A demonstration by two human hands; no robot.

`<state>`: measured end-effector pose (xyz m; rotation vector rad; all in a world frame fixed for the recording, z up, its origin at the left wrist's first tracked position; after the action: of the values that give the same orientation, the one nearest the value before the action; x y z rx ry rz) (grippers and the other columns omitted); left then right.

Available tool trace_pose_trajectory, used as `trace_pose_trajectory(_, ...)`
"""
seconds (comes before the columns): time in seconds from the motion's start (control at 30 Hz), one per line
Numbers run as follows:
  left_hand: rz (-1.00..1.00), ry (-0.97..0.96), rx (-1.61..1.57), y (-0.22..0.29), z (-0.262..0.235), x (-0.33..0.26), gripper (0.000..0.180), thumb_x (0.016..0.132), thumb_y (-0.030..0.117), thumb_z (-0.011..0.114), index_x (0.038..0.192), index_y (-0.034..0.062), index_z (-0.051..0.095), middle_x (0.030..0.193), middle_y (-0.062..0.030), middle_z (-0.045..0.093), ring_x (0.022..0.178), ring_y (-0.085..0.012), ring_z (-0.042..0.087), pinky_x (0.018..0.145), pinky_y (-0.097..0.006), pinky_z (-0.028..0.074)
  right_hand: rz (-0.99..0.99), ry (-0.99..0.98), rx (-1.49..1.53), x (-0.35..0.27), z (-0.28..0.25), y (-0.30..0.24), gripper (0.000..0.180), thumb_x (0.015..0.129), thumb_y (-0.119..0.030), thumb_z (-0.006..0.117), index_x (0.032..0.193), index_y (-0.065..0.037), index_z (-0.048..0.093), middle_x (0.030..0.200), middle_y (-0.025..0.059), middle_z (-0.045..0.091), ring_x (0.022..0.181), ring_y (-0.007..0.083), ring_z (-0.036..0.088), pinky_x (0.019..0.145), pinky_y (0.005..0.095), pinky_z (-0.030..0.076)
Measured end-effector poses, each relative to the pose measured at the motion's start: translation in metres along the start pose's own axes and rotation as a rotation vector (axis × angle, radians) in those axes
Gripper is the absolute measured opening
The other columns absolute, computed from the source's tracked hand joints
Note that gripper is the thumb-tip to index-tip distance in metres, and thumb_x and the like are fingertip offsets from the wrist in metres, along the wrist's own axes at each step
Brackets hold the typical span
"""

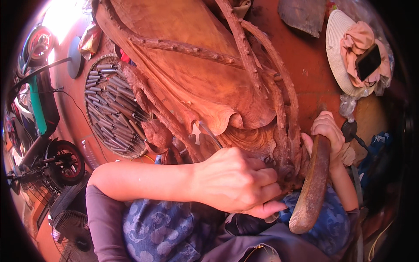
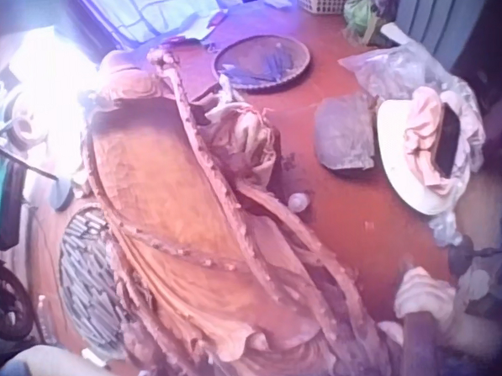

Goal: The person carves a large wooden sculpture using a chisel and mallet. They repeatedly strike the chisel to shape the wood, occasionally switching chisels from a nearby tray.

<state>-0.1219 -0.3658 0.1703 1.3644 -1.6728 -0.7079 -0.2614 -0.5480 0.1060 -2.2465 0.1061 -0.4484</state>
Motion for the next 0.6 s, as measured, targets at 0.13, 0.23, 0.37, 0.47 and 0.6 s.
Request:
trace_pose_trajectory(0.13, -0.042, -0.038, 0.002, -0.0031, 0.0018, -0.0028, 0.036, 0.085, 0.038, 0.076, 0.07, 0.0131, 0.055, 0.07, 0.0005, 0.048, 0.054, -0.0153, 0.056, 0.043, -0.03, 0.043, 0.012, 0.001, 0.011, -0.0012, 0.0002, 0.0014, 0.037, 0.061, 0.004, 0.083, 0.083, -0.004, 0.054, 0.073, 0.0091, 0.056, 0.067, 0.028, 0.058, 0.07, 0.0418, 0.047)
trace_pose_trajectory(0.23, -0.06, -0.031, -0.015, -0.0044, 0.0021, -0.0034, 0.036, 0.085, 0.037, 0.076, 0.069, 0.013, 0.054, 0.07, 0.0002, 0.049, 0.053, -0.0156, 0.056, 0.043, -0.031, 0.044, 0.016, 0.007, 0.019, -0.0013, 0.0002, 0.0026, 0.037, 0.061, 0.004, 0.083, 0.083, -0.004, 0.055, 0.073, 0.0093, 0.055, 0.067, 0.0283, 0.058, 0.07, 0.0418, 0.047)
trace_pose_trajectory(0.37, -0.073, -0.016, -0.024, -0.0047, -0.0012, 0.0004, 0.037, 0.084, 0.037, 0.077, 0.067, 0.0129, 0.054, 0.071, 0.0001, 0.05, 0.052, -0.0154, 0.056, 0.043, -0.031, 0.044, 0.018, 0.008, 0.006, -0.0018, -0.0012, 0.0025, 0.037, 0.061, 0.003, 0.084, 0.082, -0.004, 0.055, 0.073, 0.0094, 0.056, 0.067, 0.0289, 0.058, 0.071, 0.0426, 0.048)
trace_pose_trajectory(0.47, -0.074, -0.042, -0.02, -0.0055, -0.0004, 0.0017, 0.038, 0.084, 0.037, 0.077, 0.067, 0.0128, 0.054, 0.07, 0.0001, 0.05, 0.051, -0.0152, 0.055, 0.042, -0.031, 0.043, -0.002, 0.002, -0.022, -0.0011, -0.003, -0.0002, 0.037, 0.062, 0.001, 0.085, 0.081, -0.004, 0.054, 0.073, 0.0091, 0.056, 0.067, 0.0288, 0.058, 0.071, 0.0437, 0.048)
trace_pose_trajectory(0.6, -0.072, -0.115, -0.018, -0.0035, -0.0031, -0.002, 0.04, 0.084, 0.038, 0.078, 0.066, 0.0128, 0.053, 0.07, 0.0002, 0.05, 0.05, -0.0152, 0.054, 0.041, -0.031, 0.041, -0.098, 0.006, -0.015, 0.0003, -0.0068, -0.006, 0.037, 0.065, -0.001, 0.086, 0.081, -0.005, 0.054, 0.074, 0.0082, 0.057, 0.068, 0.028, 0.058, 0.068, 0.045, 0.049)
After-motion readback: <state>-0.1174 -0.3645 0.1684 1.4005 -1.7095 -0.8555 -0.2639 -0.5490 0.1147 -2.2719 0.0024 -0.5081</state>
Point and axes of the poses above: each hand's wrist, its own x-axis towards the middle knuckle, its own z-axis out of the palm, y = z × x, the point moved 4 cm from there along x, towards the middle knuckle
